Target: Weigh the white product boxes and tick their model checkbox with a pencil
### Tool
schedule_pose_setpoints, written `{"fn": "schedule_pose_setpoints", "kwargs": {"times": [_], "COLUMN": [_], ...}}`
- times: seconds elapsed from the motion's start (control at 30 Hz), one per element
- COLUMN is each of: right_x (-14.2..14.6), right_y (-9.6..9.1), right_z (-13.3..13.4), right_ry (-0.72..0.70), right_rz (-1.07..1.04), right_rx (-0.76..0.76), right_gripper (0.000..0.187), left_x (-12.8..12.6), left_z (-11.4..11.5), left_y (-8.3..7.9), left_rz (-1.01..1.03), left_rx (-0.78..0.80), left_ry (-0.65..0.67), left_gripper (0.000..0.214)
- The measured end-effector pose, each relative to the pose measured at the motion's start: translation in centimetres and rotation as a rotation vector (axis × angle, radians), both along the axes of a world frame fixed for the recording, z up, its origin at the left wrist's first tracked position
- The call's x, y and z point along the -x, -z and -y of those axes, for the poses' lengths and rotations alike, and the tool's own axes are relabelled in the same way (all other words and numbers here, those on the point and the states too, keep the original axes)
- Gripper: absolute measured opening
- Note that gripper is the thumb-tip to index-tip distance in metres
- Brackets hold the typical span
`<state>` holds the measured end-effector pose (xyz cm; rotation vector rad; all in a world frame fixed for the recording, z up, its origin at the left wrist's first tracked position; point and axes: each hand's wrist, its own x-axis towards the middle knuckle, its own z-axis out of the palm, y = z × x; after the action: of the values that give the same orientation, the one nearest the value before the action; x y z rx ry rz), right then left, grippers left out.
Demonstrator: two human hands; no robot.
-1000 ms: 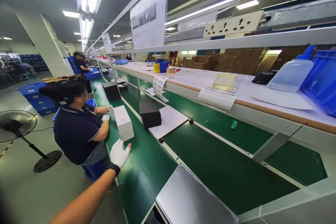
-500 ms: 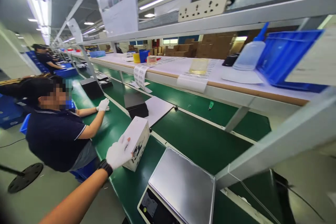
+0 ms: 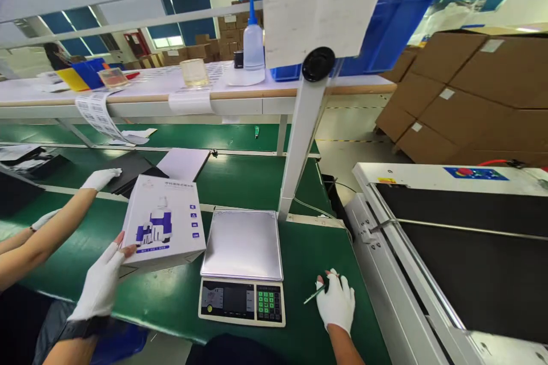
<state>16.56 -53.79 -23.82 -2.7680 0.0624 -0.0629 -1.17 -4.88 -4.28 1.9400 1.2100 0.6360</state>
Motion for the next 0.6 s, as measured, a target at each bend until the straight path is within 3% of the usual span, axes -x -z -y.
{"fn": "schedule_pose_setpoints", "kwargs": {"times": [0.07, 0.17, 0.27, 0.33, 0.4, 0.43, 0.53, 0.6], "right_x": [0.1, 0.2, 0.2, 0.2, 0.4, 0.5, 0.9, 1.1], "right_y": [0.2, 0.2, 0.1, 0.1, 0.3, 0.4, 0.6, 0.6], "right_z": [-0.1, -0.5, -1.0, -1.0, -0.7, -0.6, -0.1, -0.1], "right_ry": [0.004, 0.044, 0.069, 0.069, 0.061, 0.055, 0.041, 0.045], "right_rz": [0.010, 0.021, 0.020, 0.001, -0.025, -0.039, -0.062, -0.064], "right_rx": [-0.004, -0.011, -0.037, -0.050, -0.053, -0.055, -0.077, -0.100], "right_gripper": [0.045, 0.044, 0.041, 0.043, 0.045, 0.045, 0.043, 0.043], "left_x": [-0.5, -2.6, -5.1, -6.2, -6.6, -6.5, -4.7, -2.4], "left_z": [3.3, 9.2, 13.7, 14.6, 13.8, 13.0, 10.7, 10.0], "left_y": [-2.5, -6.0, -8.2, -8.4, -6.7, -5.2, 2.2, 7.9], "left_rz": [-0.089, -0.382, -0.548, -0.464, -0.261, -0.148, 0.017, -0.119], "left_rx": [-0.228, -0.528, -0.582, -0.505, -0.297, -0.141, 0.301, 0.318], "left_ry": [0.211, 0.568, 0.681, 0.701, 0.681, 0.640, 0.428, 0.279], "left_gripper": [0.069, 0.060, 0.069, 0.071, 0.068, 0.069, 0.072, 0.063]}}
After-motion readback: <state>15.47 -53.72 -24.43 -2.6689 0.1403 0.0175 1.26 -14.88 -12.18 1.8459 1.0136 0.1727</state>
